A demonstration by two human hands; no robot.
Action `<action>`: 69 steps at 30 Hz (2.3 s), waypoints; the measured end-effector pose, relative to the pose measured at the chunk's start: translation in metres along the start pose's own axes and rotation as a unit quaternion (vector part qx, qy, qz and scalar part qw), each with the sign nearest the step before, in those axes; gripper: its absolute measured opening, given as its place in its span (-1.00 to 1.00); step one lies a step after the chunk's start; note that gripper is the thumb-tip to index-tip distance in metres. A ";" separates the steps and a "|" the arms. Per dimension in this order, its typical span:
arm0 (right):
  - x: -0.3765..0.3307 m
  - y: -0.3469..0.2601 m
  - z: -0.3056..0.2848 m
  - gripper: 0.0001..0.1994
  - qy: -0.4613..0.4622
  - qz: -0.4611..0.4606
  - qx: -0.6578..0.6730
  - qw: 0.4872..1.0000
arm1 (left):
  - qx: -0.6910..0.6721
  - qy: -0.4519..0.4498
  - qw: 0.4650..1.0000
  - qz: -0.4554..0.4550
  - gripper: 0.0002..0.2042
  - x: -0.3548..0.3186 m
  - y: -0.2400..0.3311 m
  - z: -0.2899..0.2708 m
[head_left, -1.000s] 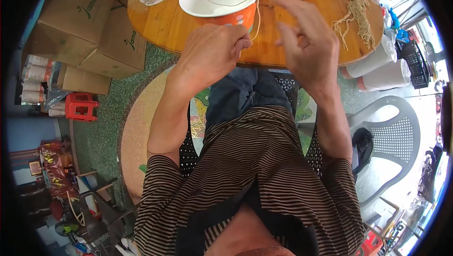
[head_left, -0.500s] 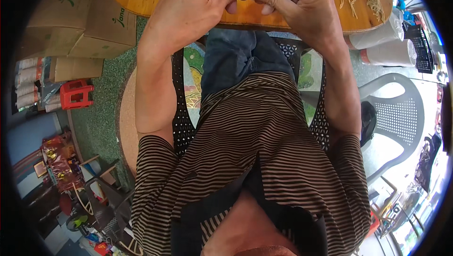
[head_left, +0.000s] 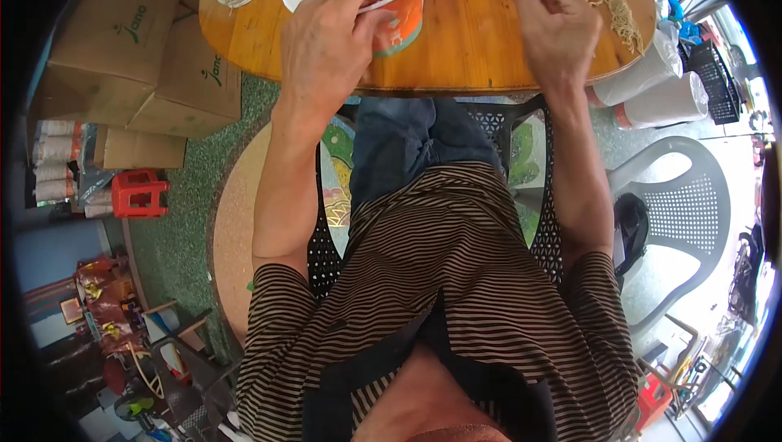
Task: Threading and tying string handles through pre-punched holes in paper buckets.
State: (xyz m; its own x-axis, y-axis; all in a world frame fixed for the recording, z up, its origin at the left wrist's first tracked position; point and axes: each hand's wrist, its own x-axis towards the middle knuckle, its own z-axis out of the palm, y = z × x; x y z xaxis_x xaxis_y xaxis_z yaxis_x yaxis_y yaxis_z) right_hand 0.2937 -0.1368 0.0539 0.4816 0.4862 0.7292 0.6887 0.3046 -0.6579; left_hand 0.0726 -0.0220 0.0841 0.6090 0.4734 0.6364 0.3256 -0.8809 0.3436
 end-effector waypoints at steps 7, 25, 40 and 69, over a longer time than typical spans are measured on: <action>-0.019 -0.032 0.028 -0.95 -0.069 -0.088 0.056 0.992 | -0.090 -0.054 0.993 -0.044 -0.89 -0.008 0.005 -0.026; -0.032 -0.039 0.038 -0.96 -0.083 -0.065 0.020 0.994 | -0.075 -0.066 0.992 -0.075 -0.85 -0.019 0.006 -0.036; -0.033 -0.034 0.039 -0.96 -0.077 -0.067 0.020 0.995 | -0.061 -0.084 0.992 -0.077 -0.83 -0.019 0.012 -0.035; -0.035 -0.031 0.041 -0.95 -0.101 -0.063 0.011 0.993 | -0.111 -0.116 0.984 -0.082 -0.79 -0.014 0.020 -0.040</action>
State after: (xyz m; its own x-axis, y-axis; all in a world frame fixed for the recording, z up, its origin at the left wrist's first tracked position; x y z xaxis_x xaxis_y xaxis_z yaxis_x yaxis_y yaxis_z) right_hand 0.2330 -0.1296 0.0409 0.2712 0.5967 0.7552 0.7235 0.3911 -0.5688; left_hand 0.0417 -0.0466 0.1097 0.7191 0.5727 0.3936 0.2828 -0.7585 0.5872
